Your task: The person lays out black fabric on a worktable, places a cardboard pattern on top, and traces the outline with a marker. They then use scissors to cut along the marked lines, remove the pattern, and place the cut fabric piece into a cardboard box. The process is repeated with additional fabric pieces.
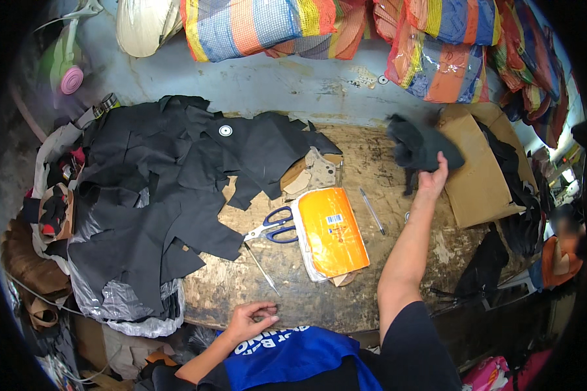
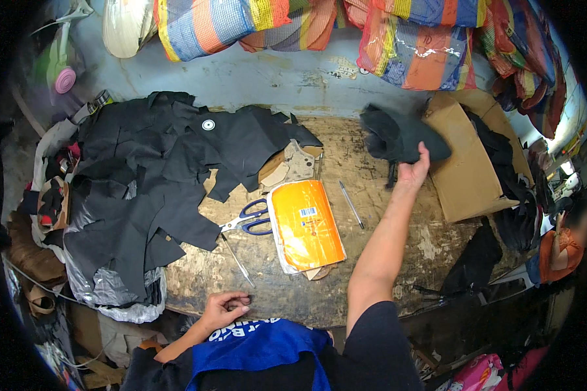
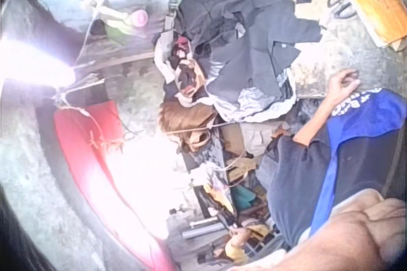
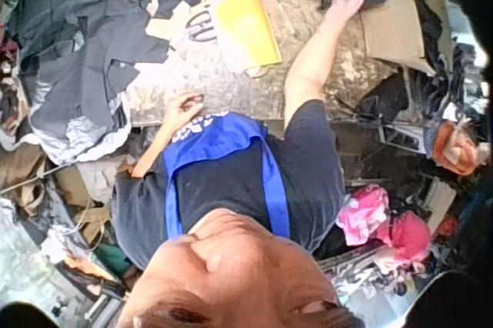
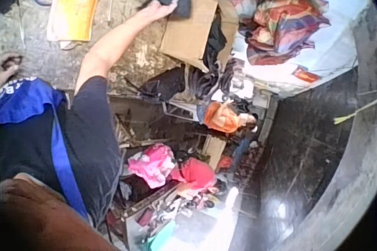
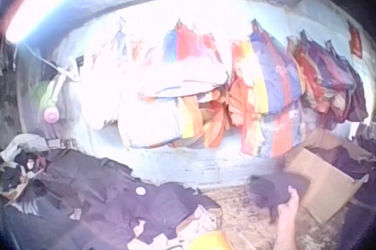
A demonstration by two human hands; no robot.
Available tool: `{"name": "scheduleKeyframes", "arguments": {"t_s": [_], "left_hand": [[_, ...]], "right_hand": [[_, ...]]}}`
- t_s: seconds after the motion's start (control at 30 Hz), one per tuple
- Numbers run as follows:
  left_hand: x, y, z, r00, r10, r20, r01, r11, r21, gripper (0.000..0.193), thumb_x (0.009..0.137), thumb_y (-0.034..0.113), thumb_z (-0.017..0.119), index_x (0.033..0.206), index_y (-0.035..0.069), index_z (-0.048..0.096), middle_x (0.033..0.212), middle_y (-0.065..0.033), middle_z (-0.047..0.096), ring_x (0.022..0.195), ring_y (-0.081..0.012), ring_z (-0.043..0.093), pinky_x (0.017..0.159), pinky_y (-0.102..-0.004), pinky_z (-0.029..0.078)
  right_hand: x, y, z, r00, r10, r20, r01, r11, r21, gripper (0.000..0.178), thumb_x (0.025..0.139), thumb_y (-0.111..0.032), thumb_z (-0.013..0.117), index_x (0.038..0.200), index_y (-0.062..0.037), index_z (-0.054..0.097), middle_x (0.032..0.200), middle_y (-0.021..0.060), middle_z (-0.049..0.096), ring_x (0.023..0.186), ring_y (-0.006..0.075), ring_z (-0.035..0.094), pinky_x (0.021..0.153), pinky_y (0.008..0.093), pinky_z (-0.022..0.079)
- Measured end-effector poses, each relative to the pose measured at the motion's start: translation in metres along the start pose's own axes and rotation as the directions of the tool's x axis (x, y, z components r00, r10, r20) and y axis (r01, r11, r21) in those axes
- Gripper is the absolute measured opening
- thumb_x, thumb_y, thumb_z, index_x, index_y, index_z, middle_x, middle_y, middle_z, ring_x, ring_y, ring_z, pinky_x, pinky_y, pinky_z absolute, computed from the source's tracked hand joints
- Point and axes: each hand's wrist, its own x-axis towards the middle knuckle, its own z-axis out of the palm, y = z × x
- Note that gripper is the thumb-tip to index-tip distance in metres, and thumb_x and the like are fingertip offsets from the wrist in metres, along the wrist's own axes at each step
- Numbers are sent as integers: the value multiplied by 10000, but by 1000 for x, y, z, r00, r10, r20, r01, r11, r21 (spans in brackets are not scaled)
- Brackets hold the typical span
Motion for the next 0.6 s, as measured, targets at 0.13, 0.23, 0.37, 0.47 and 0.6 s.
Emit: {"name": "scheduleKeyframes", "arguments": {"t_s": [0.13,0.23,0.37,0.47,0.6], "left_hand": [[1,2,0,999,-43,-11,42,995,-95,329,773,51,720,1065,-63,618,980,-151,662,838,-146,657,753,-264,541],[1,5,1,999,-46,-13,44,993,-112,323,774,35,716,1065,-63,617,982,-147,659,855,-146,652,749,-261,545],[0,6,0,999,-49,12,50,997,-53,316,785,-14,681,1082,-75,592,985,-158,655,907,-172,649,784,-274,542],[0,4,0,999,-33,-10,32,998,-60,304,779,6,698,1061,-65,608,975,-150,661,876,-163,655,760,-264,544],[0,-1,1,999,-7,-44,5,999,-37,294,781,37,711,1045,-56,622,953,-146,672,832,-151,665,732,-257,546]], "right_hand": [[-23,-14,6,984,-102,148,92,993,75,415,775,-110,641,1165,-5,547,1193,107,573,1071,295,555,960,473,439],[-32,-5,-26,991,-134,25,135,989,-58,447,759,-106,654,1179,-7,541,1212,104,559,1082,292,548,964,458,438],[-35,10,-88,947,11,-322,-145,907,-396,467,722,-60,673,1170,-11,549,1166,121,585,1063,301,559,944,467,444],[-21,13,-108,925,-2,-381,-158,909,-387,447,726,-50,660,1157,-3,552,1149,120,595,1045,310,562,947,489,431],[10,7,-99,929,-63,-364,-26,972,-236,402,742,-65,649,1129,6,565,1161,127,589,1062,304,550,952,494,421]]}}
